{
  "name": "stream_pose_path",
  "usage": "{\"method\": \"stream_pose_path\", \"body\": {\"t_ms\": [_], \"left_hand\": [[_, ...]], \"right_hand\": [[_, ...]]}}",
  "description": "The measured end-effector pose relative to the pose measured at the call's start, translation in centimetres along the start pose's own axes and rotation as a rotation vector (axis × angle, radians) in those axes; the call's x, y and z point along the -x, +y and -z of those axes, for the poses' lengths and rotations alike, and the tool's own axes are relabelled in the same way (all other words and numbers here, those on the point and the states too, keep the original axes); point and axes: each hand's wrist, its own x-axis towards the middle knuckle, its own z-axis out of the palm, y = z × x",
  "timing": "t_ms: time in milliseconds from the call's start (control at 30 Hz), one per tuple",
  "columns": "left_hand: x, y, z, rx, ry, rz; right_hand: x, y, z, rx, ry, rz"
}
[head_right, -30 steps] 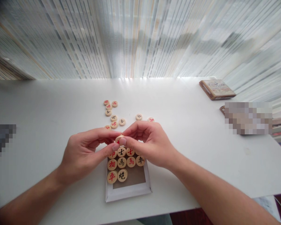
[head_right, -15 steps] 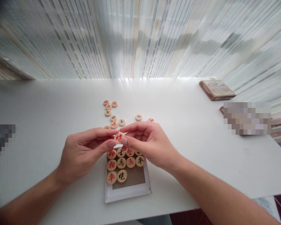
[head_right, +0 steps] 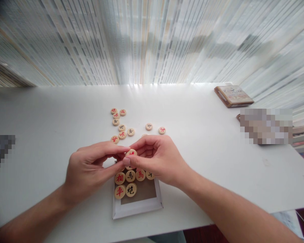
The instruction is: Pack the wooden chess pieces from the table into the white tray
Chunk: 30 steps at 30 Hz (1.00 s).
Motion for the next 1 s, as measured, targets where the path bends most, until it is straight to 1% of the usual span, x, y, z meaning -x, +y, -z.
{"method": "stream_pose_path", "body": {"t_ms": [167, 333, 533, 700, 800, 1000], "left_hand": [[-0.13, 0.20, 0.10, -0.035, -0.045, -0.054], [-0.10, 0.15, 0.24, 0.019, -0.059, -0.050], [0.15, -0.09, 0.16, 0.114, -0.023, -0.014], [0.23, -0.20, 0.15, 0.134, 0.027, 0.023], [0.31, -0.24, 0.16, 0.106, 0.034, 0.023], [0.44, 0.04, -0.11, -0.034, 0.012, -0.084]], "right_hand": [[0.02, -0.31, -0.17, 0.013, 0.008, -0.005], [0.00, -0.56, 0.12, 0.004, -0.025, -0.002], [-0.04, -0.22, 0.72, -0.015, -0.083, 0.039], [-0.04, -0.64, 0.41, -0.061, -0.096, 0.000], [-0.05, -0.81, 0.12, -0.099, -0.087, -0.054], [0.06, -0.06, -0.06, -0.110, -0.045, -0.073]]}}
